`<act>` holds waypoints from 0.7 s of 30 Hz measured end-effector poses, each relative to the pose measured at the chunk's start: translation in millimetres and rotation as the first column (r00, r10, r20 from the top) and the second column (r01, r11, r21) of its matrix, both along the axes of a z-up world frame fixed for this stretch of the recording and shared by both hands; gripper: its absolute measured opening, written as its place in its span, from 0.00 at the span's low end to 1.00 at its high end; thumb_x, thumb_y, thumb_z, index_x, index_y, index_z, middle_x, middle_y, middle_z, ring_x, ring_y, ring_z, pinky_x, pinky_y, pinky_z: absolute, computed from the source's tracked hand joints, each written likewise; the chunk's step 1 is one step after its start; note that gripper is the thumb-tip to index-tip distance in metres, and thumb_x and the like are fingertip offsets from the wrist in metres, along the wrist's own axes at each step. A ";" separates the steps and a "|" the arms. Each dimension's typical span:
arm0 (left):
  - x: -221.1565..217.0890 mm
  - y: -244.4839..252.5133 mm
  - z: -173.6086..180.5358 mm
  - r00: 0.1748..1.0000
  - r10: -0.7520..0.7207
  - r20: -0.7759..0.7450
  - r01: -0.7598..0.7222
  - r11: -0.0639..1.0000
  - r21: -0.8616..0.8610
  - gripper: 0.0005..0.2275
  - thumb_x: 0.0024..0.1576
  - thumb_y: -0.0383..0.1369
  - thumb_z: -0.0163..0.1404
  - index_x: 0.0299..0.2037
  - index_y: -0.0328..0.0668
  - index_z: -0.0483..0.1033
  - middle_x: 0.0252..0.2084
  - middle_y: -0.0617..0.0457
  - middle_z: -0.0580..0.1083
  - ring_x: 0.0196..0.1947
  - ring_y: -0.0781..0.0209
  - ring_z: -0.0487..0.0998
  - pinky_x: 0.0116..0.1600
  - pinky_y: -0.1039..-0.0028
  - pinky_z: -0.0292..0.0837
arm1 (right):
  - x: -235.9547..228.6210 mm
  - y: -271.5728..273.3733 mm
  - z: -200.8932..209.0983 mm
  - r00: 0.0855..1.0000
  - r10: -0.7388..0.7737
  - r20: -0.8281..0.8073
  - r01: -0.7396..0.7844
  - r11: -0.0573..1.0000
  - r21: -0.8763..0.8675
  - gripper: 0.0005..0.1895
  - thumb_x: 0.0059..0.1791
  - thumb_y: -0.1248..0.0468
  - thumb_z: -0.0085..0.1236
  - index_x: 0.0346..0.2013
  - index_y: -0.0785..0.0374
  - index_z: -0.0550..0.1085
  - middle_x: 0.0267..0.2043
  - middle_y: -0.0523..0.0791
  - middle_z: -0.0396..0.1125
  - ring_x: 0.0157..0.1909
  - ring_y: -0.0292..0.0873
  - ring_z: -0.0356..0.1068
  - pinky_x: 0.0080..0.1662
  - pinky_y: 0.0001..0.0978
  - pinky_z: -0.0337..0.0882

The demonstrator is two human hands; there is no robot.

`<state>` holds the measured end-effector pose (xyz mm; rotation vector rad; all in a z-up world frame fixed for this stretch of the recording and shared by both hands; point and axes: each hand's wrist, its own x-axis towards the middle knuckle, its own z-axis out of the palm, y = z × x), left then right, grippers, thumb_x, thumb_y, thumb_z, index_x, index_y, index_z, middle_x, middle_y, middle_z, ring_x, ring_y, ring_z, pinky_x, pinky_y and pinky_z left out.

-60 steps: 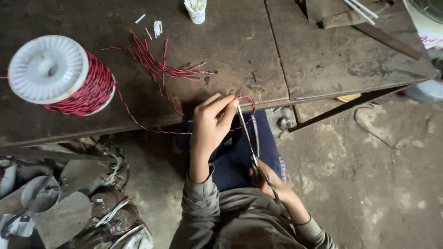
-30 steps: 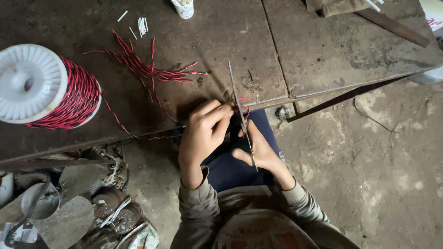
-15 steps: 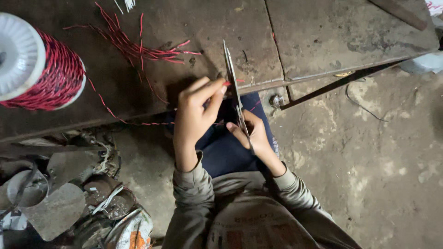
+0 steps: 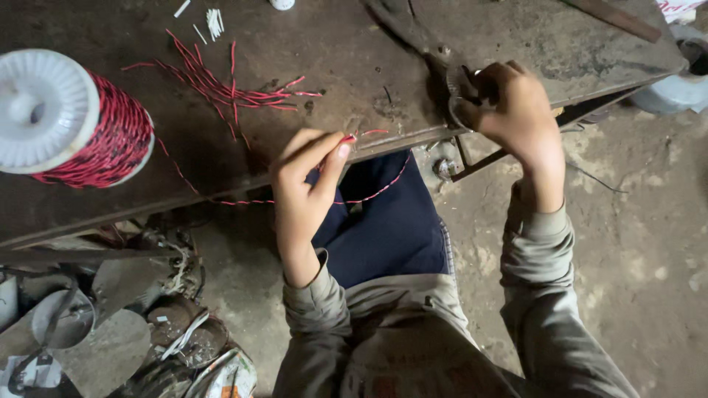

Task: The person sits on the floor and repeatedly folds red and black wires into bundles, then uses shears to cut them into short segments. The cut pieces are placed on the table next to a spool of wire.

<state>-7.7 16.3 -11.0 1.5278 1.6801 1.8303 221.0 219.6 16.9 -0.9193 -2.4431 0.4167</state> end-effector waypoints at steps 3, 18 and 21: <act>1.8 -2.9 -9.3 0.987 -0.051 0.152 0.045 0.998 0.042 0.07 0.65 0.24 0.54 0.50 0.28 0.78 0.41 0.51 0.77 0.38 0.67 0.77 0.44 0.78 0.72 | -6.8 -1.5 8.2 0.990 0.137 -0.040 -0.119 0.948 0.295 0.17 0.39 0.70 0.66 0.40 0.74 0.76 0.39 0.56 0.70 0.40 0.56 0.68 0.42 0.44 0.70; 9.8 10.3 -44.4 0.549 -0.262 0.794 0.054 0.959 0.279 0.12 0.67 0.29 0.52 0.53 0.22 0.76 0.45 0.43 0.79 0.44 0.57 0.80 0.51 0.66 0.77 | -20.8 -59.1 -240.2 0.869 -0.494 -0.012 0.464 0.824 -0.325 0.20 0.50 0.52 0.69 0.35 0.70 0.78 0.31 0.55 0.73 0.34 0.55 0.75 0.39 0.42 0.72; 12.6 9.9 -40.9 0.589 -0.271 0.761 0.090 0.958 0.272 0.12 0.67 0.29 0.52 0.53 0.22 0.77 0.45 0.44 0.78 0.44 0.58 0.79 0.53 0.67 0.76 | -19.2 -43.8 -257.3 0.891 -0.453 -0.017 0.417 0.833 -0.363 0.15 0.48 0.56 0.65 0.36 0.67 0.78 0.32 0.54 0.74 0.35 0.55 0.76 0.40 0.43 0.73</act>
